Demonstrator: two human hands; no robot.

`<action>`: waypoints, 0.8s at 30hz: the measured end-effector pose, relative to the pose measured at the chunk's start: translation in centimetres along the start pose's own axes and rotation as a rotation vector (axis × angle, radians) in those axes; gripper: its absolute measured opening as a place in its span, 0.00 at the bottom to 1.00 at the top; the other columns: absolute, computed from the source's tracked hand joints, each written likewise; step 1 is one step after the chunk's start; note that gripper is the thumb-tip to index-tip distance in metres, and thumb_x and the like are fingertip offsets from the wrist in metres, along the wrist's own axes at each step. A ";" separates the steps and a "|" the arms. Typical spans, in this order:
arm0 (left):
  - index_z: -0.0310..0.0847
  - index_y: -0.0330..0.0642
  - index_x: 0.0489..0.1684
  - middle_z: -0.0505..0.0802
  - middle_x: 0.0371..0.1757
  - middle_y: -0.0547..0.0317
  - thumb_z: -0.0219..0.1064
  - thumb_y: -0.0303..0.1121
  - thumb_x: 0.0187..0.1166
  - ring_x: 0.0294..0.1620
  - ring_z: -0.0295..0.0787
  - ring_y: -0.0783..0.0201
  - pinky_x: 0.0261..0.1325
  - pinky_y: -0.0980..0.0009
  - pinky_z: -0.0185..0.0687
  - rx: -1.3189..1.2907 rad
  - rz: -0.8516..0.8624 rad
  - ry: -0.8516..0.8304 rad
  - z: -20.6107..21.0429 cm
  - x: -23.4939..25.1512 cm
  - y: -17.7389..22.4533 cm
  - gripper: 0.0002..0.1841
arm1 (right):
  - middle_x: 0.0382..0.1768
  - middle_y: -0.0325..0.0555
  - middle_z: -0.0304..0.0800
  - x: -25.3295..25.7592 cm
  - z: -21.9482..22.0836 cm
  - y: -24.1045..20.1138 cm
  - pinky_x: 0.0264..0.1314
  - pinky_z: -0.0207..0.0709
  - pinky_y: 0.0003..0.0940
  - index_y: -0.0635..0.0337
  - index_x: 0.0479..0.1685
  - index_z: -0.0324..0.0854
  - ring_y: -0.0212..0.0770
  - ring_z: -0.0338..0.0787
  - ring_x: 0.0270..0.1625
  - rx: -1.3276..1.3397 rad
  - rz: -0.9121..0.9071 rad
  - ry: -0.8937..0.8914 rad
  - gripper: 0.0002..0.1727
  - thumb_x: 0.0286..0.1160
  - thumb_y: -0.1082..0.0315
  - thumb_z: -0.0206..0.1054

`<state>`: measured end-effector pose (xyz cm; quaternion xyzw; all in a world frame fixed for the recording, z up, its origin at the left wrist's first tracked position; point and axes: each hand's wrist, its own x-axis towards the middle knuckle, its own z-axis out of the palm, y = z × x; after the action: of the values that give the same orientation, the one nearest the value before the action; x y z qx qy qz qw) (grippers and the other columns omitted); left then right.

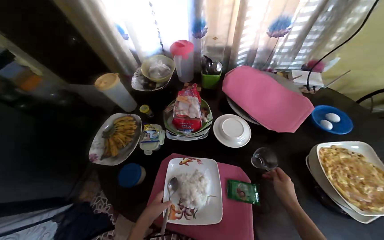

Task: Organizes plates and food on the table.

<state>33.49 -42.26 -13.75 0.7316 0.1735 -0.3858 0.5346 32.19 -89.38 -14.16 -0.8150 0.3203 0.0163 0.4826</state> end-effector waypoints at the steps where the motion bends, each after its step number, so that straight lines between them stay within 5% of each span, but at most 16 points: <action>1: 0.69 0.29 0.77 0.86 0.66 0.36 0.69 0.23 0.77 0.64 0.87 0.51 0.68 0.54 0.82 0.053 0.010 0.049 0.2 0.3 -0.2 0.27 | 0.45 0.55 0.93 0.0 0.0 0.1 0.58 0.87 0.46 0.70 0.56 0.81 0.45 0.95 0.49 0.006 0.007 -0.006 0.18 0.95 0.68 0.46; 6: 0.74 0.29 0.73 0.88 0.62 0.31 0.74 0.30 0.73 0.64 0.87 0.41 0.69 0.44 0.80 0.270 0.019 0.273 1.4 0.3 -0.5 0.28 | 0.48 0.59 0.91 0.4 -0.1 0.8 0.57 0.88 0.44 0.73 0.60 0.78 0.47 0.95 0.49 0.044 -0.006 -0.047 0.18 0.95 0.68 0.46; 11: 0.73 0.27 0.71 0.89 0.57 0.31 0.71 0.27 0.76 0.59 0.88 0.38 0.66 0.42 0.80 0.383 0.075 0.456 2.7 -0.5 -0.6 0.25 | 0.54 0.67 0.87 -1.3 -1.1 0.1 0.50 0.90 0.51 0.73 0.83 0.55 0.54 0.95 0.44 -0.002 0.043 0.032 0.30 0.87 0.70 0.59; 15: 0.81 0.26 0.62 0.91 0.54 0.31 0.66 0.27 0.81 0.59 0.88 0.37 0.67 0.41 0.80 0.577 0.085 0.529 3.1 -1.6 0.2 0.16 | 0.49 0.65 0.83 -4.9 -1.8 -0.2 0.44 0.86 0.51 0.78 0.75 0.62 0.54 0.90 0.40 -0.087 -0.105 0.157 0.26 0.79 0.75 0.60; 17: 0.84 0.26 0.57 0.89 0.57 0.30 0.63 0.25 0.83 0.62 0.87 0.36 0.68 0.41 0.79 0.634 0.105 0.567 3.7 -2.3 0.7 0.12 | 0.49 0.65 0.85 -7.4 -1.7 -0.5 0.46 0.87 0.51 0.77 0.71 0.67 0.55 0.91 0.43 -0.147 -0.183 0.061 0.24 0.77 0.76 0.60; 19: 0.84 0.25 0.57 0.87 0.61 0.28 0.61 0.23 0.83 0.64 0.86 0.33 0.68 0.40 0.80 0.665 0.142 0.622 4.4 -3.7 1.5 0.12 | 0.57 0.68 0.85 -10.0 -1.1 -0.8 0.59 0.85 0.54 0.76 0.69 0.73 0.59 0.90 0.55 -0.216 -0.249 -0.099 0.22 0.75 0.75 0.62; 22: 0.82 0.19 0.56 0.86 0.57 0.21 0.60 0.22 0.82 0.60 0.85 0.27 0.66 0.36 0.79 0.586 0.317 0.710 6.1 -6.2 2.7 0.13 | 0.63 0.66 0.86 -13.8 -0.4 -2.3 0.69 0.83 0.54 0.71 0.66 0.81 0.59 0.90 0.64 -0.283 -0.289 -0.398 0.18 0.80 0.74 0.63; 24: 0.81 0.17 0.53 0.89 0.49 0.25 0.62 0.25 0.81 0.51 0.89 0.38 0.60 0.43 0.83 0.406 0.395 0.676 8.1 -7.2 3.2 0.14 | 0.63 0.65 0.88 -15.8 0.3 -3.3 0.68 0.83 0.55 0.69 0.67 0.82 0.59 0.91 0.62 -0.240 -0.305 -0.576 0.17 0.83 0.73 0.61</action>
<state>27.94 -49.67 -7.31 0.9262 0.1160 -0.0412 0.3565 21.49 -80.01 -6.44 -0.8663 0.0410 0.2108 0.4509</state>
